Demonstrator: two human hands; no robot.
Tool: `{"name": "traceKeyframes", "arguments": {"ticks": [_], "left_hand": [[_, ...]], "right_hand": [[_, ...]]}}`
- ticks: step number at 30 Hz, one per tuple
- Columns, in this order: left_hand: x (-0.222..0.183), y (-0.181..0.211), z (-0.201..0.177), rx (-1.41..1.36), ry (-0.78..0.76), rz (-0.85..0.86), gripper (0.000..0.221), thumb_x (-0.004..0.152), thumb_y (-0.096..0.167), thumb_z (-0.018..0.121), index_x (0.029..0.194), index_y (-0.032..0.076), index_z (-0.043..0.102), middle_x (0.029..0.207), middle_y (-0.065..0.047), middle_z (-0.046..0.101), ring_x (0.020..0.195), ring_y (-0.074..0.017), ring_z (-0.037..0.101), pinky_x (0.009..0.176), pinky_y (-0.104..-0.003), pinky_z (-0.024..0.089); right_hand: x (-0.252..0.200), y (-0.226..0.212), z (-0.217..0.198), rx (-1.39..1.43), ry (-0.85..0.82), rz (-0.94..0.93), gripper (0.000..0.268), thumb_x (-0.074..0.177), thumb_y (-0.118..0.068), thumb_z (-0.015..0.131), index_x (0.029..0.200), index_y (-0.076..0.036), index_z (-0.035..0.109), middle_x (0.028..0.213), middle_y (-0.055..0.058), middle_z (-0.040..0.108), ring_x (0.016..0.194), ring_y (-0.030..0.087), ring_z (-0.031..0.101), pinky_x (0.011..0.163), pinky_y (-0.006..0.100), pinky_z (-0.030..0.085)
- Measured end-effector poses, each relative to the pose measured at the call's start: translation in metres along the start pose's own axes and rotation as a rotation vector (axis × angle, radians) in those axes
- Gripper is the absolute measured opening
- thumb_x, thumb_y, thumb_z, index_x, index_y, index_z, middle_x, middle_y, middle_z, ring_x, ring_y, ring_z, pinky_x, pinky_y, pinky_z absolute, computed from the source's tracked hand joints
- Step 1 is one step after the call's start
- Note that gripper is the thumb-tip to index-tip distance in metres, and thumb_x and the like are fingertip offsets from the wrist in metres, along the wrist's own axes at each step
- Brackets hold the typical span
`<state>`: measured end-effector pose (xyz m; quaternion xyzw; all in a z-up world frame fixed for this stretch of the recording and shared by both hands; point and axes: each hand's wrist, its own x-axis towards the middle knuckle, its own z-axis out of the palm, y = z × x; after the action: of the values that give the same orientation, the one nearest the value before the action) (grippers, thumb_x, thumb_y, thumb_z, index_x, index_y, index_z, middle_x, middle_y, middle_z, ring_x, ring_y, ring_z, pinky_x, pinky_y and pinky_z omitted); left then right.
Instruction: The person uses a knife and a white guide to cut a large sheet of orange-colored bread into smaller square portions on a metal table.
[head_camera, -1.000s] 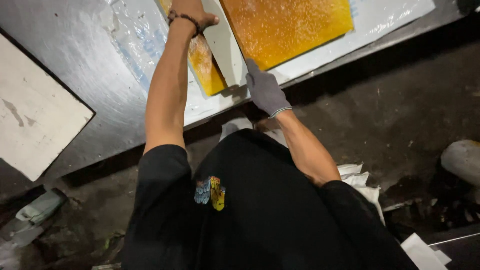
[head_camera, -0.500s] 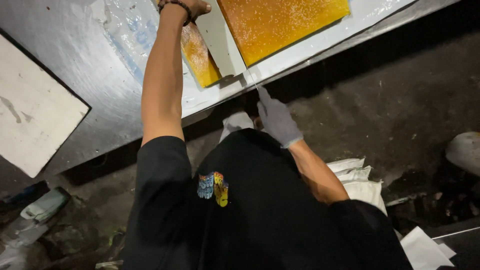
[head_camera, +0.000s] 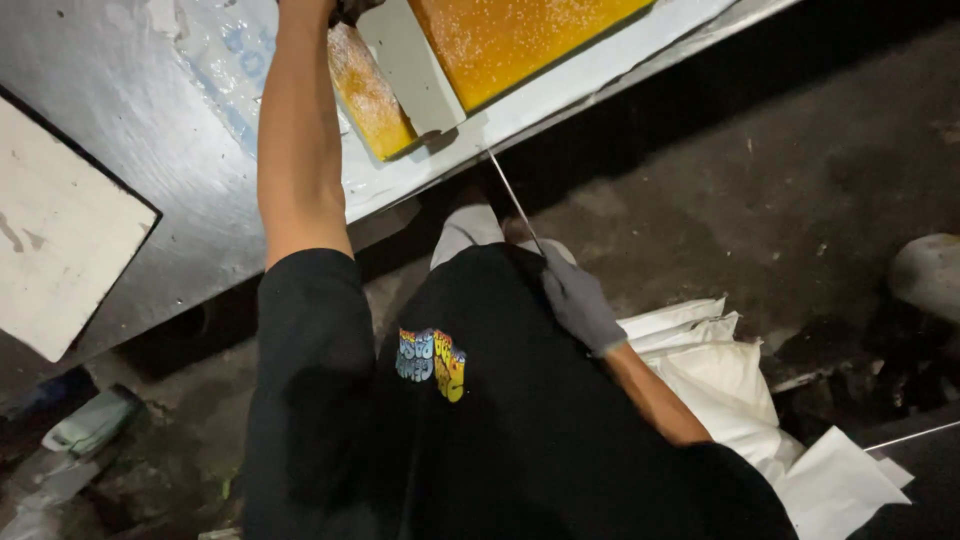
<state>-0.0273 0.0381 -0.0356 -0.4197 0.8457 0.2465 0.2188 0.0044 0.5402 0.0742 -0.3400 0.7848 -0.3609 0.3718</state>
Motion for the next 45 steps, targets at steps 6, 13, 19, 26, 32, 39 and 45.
{"name": "traceKeyframes", "arguments": {"ticks": [6,13,19,26,32,39,45], "left_hand": [[0.016,-0.021,-0.031,-0.028,0.103,-0.056,0.069,0.087,0.061,0.072,0.127,0.006,0.061,0.122,-0.029,0.060,0.103,-0.0419,0.064,0.084,-0.051,0.054],[0.027,-0.014,-0.015,-0.087,0.525,-0.066,0.100,0.078,0.063,0.083,0.141,-0.003,0.042,0.129,-0.046,0.044,0.112,-0.0570,0.059,0.090,-0.057,0.055],[-0.006,0.024,-0.043,-0.264,0.466,-0.158,0.105,0.075,0.058,0.084,0.151,0.011,0.030,0.131,-0.036,0.047,0.103,-0.0511,0.065,0.085,-0.057,0.055],[0.017,0.072,-0.034,-0.351,0.505,-0.090,0.117,0.077,0.048,0.085,0.157,0.009,0.009,0.128,-0.032,0.047,0.090,-0.0447,0.068,0.073,-0.056,0.056],[0.025,0.076,-0.019,-0.361,0.434,-0.137,0.115,0.076,0.053,0.084,0.156,0.008,0.014,0.132,-0.033,0.046,0.089,-0.0365,0.069,0.067,-0.047,0.058],[0.029,0.075,-0.016,-0.316,0.527,-0.135,0.117,0.077,0.056,0.081,0.156,0.007,0.011,0.129,-0.036,0.047,0.087,-0.0365,0.069,0.064,-0.046,0.058],[0.030,0.073,-0.015,-0.304,0.496,-0.145,0.117,0.078,0.059,0.079,0.157,0.006,0.011,0.128,-0.035,0.048,0.083,-0.0353,0.069,0.059,-0.043,0.058]], "right_hand": [[0.089,-0.045,0.003,0.202,0.212,0.044,0.044,0.097,-0.031,0.070,0.129,-0.003,0.059,0.109,0.018,0.074,0.094,0.028,0.074,0.082,0.040,0.057],[0.218,-0.103,0.037,0.196,0.110,0.263,0.044,0.087,-0.034,0.080,0.110,-0.001,0.061,0.089,0.014,0.073,0.076,0.021,0.070,0.068,0.035,0.056],[0.233,-0.086,0.042,0.552,0.166,0.251,0.033,0.090,-0.013,0.077,0.111,0.000,0.055,0.087,0.015,0.067,0.071,0.016,0.065,0.059,0.031,0.057],[0.251,-0.084,0.011,0.570,0.133,0.339,0.029,0.093,-0.007,0.072,0.104,-0.001,0.047,0.080,0.016,0.069,0.060,0.022,0.068,0.051,0.034,0.056],[0.251,-0.066,0.010,0.624,0.116,0.326,0.028,0.092,-0.005,0.071,0.102,-0.005,0.045,0.082,0.011,0.066,0.063,0.020,0.071,0.056,0.035,0.063],[0.248,-0.086,0.008,0.538,0.107,0.311,0.024,0.093,-0.004,0.071,0.105,-0.002,0.050,0.078,0.013,0.068,0.061,0.022,0.069,0.053,0.034,0.058],[0.248,-0.092,0.010,0.637,0.096,0.293,0.025,0.094,-0.003,0.069,0.106,-0.001,0.047,0.079,0.012,0.067,0.061,0.021,0.067,0.052,0.033,0.058]]}}
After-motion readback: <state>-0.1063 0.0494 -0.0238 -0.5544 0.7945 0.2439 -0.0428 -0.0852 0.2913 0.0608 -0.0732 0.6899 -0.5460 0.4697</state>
